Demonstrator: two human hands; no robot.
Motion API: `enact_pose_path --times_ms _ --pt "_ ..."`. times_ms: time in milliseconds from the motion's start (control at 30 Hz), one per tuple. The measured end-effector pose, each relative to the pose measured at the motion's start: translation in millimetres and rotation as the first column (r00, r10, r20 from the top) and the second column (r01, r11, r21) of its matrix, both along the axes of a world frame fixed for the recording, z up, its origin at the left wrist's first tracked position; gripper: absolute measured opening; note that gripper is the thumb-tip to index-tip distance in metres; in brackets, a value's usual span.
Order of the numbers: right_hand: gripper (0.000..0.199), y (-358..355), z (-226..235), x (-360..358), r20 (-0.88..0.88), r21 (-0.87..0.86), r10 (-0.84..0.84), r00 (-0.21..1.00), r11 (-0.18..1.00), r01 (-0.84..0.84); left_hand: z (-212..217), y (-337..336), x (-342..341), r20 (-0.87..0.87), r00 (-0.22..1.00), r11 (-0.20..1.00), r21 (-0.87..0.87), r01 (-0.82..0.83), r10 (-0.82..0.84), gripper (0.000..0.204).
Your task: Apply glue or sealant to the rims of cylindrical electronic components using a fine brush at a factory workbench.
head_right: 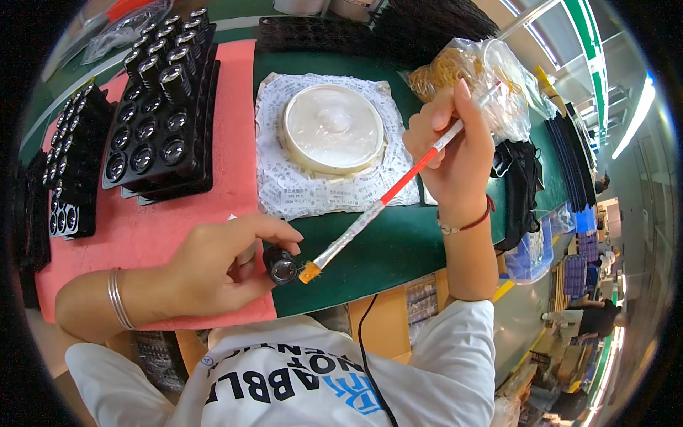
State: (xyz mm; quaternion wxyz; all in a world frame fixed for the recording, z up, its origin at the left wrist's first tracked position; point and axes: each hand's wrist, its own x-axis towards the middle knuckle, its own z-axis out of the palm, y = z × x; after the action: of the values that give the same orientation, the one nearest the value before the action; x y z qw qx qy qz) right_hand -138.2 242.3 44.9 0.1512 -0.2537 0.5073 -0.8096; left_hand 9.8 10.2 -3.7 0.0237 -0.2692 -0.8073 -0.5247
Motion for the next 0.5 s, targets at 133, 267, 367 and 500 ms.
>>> enact_pose_path --times_ms 133,267,367,500 --pt "0.038 0.7 1.5 -1.4 0.057 -0.073 0.086 0.995 0.994 -0.082 3.6 -2.4 0.1 0.199 0.98 0.996 0.085 -0.017 0.0 0.045" --pt "0.038 2.9 -0.2 -3.2 0.054 -0.096 0.13 0.99 0.988 -0.125 0.6 0.0 -2.1 0.267 0.963 0.987 0.161 -0.012 -0.032 0.044" --pt "0.038 1.5 -0.2 -2.8 0.044 -0.091 0.133 0.99 0.987 -0.129 2.1 -1.9 -3.1 0.255 0.966 0.985 0.173 -0.011 -0.034 0.045" --pt "0.039 1.9 -0.5 -3.9 0.05 -0.102 0.144 0.988 0.985 -0.138 -0.6 -1.6 -3.5 0.234 0.971 0.982 0.189 -0.004 -0.041 0.045"
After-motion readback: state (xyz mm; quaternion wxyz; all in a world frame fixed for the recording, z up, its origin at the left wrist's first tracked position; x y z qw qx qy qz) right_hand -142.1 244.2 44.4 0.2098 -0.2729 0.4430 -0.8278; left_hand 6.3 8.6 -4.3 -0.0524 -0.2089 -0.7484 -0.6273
